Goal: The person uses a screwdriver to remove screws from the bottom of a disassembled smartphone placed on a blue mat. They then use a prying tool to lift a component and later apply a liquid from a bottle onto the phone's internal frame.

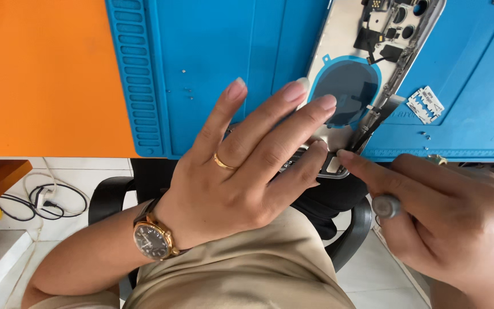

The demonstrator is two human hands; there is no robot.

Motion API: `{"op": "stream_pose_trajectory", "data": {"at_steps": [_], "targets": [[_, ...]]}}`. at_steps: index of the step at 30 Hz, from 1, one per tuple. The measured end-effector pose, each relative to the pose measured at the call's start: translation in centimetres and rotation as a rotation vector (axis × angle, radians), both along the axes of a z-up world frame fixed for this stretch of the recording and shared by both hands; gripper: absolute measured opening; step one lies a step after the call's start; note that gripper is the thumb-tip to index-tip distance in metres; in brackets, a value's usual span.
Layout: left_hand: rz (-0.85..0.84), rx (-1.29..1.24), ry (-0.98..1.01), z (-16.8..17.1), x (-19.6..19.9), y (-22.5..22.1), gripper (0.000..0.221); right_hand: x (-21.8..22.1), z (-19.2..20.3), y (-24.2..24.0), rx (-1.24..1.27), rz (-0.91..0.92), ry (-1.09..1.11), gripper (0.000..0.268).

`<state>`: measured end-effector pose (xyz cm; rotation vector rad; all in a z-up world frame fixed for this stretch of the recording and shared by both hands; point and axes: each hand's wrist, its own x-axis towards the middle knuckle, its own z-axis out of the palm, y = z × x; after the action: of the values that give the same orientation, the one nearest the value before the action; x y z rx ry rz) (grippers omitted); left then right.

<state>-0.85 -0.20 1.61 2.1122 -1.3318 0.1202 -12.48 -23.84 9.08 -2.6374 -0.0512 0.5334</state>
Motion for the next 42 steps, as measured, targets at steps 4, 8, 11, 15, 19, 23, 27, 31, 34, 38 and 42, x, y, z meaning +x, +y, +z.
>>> {"op": "stream_pose_trajectory", "data": {"at_steps": [4, 8, 11, 15, 19, 23, 27, 31, 34, 38, 42], "targets": [[-0.017, 0.043, 0.068, 0.7, -0.2, -0.6, 0.005, -0.4, -0.2, 0.2, 0.157, -0.109, 0.030, 0.047], [-0.042, 0.043, 0.166, 1.3, -0.2, -1.3, 0.008, -1.5, -0.8, 0.7, 0.091, -0.204, -0.162, 0.028], [-0.078, 0.042, 0.257, 1.5, 0.0, -1.7, 0.002, -1.7, -1.5, 1.3, 0.087, -0.228, -0.222, 0.012], [-0.068, -0.009, 0.293, 1.5, 0.0, -2.6, 0.010, -2.5, -2.7, 1.3, 0.000, -0.173, -0.297, 0.021], [-0.052, -0.010, 0.292, 1.0, 0.0, -2.8, 0.019, -2.3, -2.8, 1.3, -0.009, -0.178, -0.275, 0.022], [-0.046, -0.037, 0.242, 0.8, 0.0, -3.0, 0.004, -2.0, -2.9, 1.4, 0.001, -0.152, -0.276, 0.011], [-0.072, -0.040, 0.225, 0.6, 0.0, -2.7, 0.012, -2.2, -2.9, 1.8, -0.021, -0.180, -0.266, 0.011], [-0.075, -0.034, 0.248, 0.8, 0.1, -2.7, 0.010, -2.5, -2.7, 1.8, -0.036, -0.211, -0.251, 0.015], [-0.042, -0.036, 0.257, 0.9, 0.1, -2.8, 0.011, -2.4, -2.5, 1.8, -0.016, -0.218, -0.189, 0.009], [-0.037, -0.052, 0.273, 0.7, -0.1, -2.6, 0.008, -2.6, -2.6, 1.6, -0.065, -0.202, -0.136, 0.008], [-0.044, -0.069, 0.296, 0.7, 0.1, -2.3, 0.012, -2.9, -2.9, 1.7, -0.090, -0.226, -0.073, 0.013]]}}
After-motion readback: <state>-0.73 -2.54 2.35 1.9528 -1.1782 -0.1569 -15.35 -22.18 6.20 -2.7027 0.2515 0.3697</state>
